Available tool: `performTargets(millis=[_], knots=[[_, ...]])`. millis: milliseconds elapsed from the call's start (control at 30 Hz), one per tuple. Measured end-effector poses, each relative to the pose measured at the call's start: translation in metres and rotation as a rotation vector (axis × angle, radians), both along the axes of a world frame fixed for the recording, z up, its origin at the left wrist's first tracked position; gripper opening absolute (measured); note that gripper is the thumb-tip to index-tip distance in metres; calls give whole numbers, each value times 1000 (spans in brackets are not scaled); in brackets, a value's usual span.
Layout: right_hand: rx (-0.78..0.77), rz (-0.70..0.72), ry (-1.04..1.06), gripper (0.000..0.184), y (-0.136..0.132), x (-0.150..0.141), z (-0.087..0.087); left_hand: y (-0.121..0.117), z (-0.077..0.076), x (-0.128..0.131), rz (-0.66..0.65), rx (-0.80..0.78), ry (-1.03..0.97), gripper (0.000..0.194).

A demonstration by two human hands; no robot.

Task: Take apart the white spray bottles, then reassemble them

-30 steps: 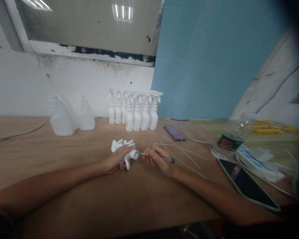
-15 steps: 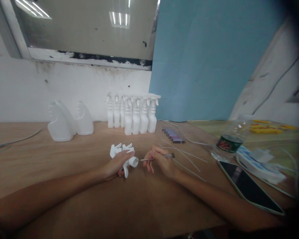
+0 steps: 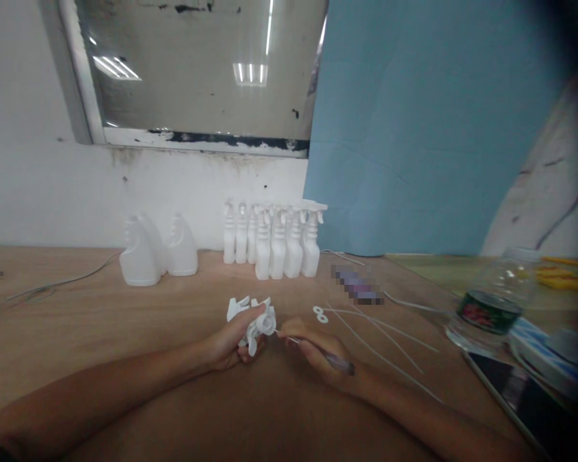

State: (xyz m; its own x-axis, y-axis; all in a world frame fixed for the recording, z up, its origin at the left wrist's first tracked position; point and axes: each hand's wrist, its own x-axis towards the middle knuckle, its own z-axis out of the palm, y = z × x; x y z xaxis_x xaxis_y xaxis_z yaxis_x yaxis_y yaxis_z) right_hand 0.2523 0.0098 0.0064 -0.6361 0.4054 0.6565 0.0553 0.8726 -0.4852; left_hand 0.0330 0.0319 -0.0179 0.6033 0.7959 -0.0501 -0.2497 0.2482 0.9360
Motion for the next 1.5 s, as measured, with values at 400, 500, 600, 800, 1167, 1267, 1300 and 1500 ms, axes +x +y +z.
performTargets(millis=[400, 500, 600, 800, 1167, 1267, 1300, 1500], knots=[[434, -109, -250, 52, 10, 2, -5, 0, 3, 0, -66, -41, -19, 61], [639, -199, -326, 60, 15, 0, -11, -3, 5, 3, -24, -21, -7, 61], [669, -256, -304, 62, 17, -2, -17, -5, 5, 5, 52, 18, 5, 62], [785, -307, -271, 62, 12, -4, -10, -10, -1, 6, 238, 194, 12, 62], [709, -436, -168, 41, 28, 23, 10, 23, 30, -27, 580, 592, 245, 45], [554, -425, -227, 28, 41, 39, 20, 58, 35, -52, 687, 630, 350, 37], [496, -411, -239, 24, 44, 44, 23, 69, 33, -61, 700, 630, 392, 34], [208, -444, -218, 41, 56, 62, 29, 103, 6, -95, 649, 590, 620, 30]])
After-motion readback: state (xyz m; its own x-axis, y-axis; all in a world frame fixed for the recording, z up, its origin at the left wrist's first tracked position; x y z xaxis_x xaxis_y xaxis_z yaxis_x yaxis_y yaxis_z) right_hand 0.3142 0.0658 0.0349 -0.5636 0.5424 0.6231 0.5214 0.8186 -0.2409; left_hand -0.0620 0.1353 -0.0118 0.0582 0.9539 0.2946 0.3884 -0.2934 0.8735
